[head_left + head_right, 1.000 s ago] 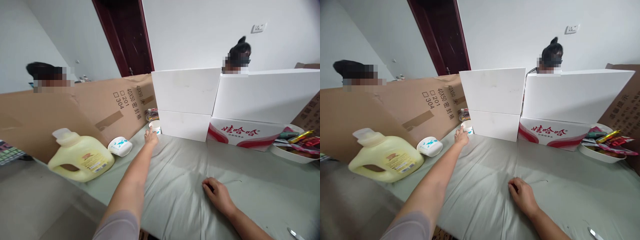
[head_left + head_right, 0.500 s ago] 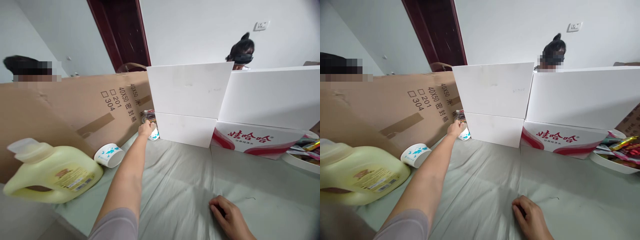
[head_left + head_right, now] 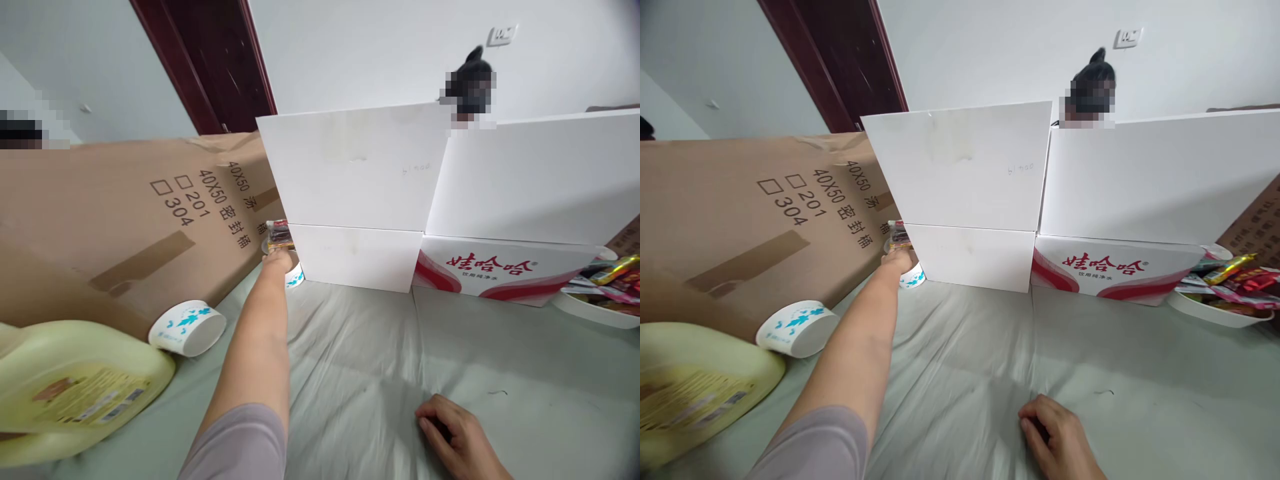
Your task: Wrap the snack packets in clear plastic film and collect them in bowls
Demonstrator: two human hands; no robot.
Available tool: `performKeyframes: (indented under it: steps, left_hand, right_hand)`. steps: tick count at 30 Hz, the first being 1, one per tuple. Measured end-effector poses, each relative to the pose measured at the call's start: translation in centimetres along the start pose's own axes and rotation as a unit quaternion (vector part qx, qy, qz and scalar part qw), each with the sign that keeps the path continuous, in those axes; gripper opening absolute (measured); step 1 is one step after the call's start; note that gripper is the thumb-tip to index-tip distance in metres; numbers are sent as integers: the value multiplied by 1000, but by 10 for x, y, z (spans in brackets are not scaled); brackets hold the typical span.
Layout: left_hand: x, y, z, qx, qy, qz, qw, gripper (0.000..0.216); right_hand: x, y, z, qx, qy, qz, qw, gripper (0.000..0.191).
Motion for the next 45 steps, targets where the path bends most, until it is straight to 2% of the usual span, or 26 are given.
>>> performKeyframes:
  steps: [4, 8, 12, 17, 22, 24, 27, 29, 32, 35, 37, 41, 45]
  left_hand:
    - [6, 23, -18, 7, -44, -42, 998, 39]
    - [15, 60, -27, -20, -67, -52, 996, 34]
    - [22, 103, -26, -42, -74, -60, 995, 33]
    - [33, 159, -12, -58, -74, -69, 993, 34]
    - [41, 227, 25, -104, -63, -67, 990, 33]
    - [40, 257, 50, -129, -56, -62, 988, 33]
    - [37, 299, 92, -161, -47, -53, 984, 32]
    - [36, 322, 119, -182, -39, -52, 981, 32]
    - [37, 347, 148, -208, -28, -57, 976, 31]
    - [39, 360, 157, -225, 7, -62, 972, 33]
    - [40, 367, 154, -239, 67, -63, 967, 34]
    - [41, 379, 140, -261, 179, -41, 948, 30]
    - [34, 390, 133, -274, 210, -27, 938, 30]
  right_hand:
    - [1, -1, -1, 4, 8, 10, 1000, 27]
    - [2, -2, -3, 12, 20, 12, 1000, 26]
    - [4, -2, -6, 15, 32, 21, 999, 25]
    - [5, -2, -8, 27, 42, 26, 998, 24]
    - [2, -1, -8, 46, 72, 28, 996, 25]
    - [-2, 1, -12, 70, 82, 27, 994, 35]
    - [-9, 7, -32, 121, 108, 11, 987, 58]
    - [-13, 10, -52, 144, 129, -8, 981, 67]
    - [-12, 12, -76, 137, 159, -32, 977, 57]
    - [0, 16, -79, 93, 199, -43, 975, 31]
    - [15, 21, -69, 67, 217, -38, 973, 22]
    - [61, 32, -34, -5, 242, 32, 970, 19]
    - [103, 34, -2, -91, 253, 98, 958, 21]
Point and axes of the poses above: each hand's wrist, its own y-axis away from the middle knuckle, its own x-axis out of the back of the hand, z = x × y, the point moved 5 cm from there along -y, towards the middle knuckle, and after that the axes turned 3 degrees about z, right-handed, at the moved point
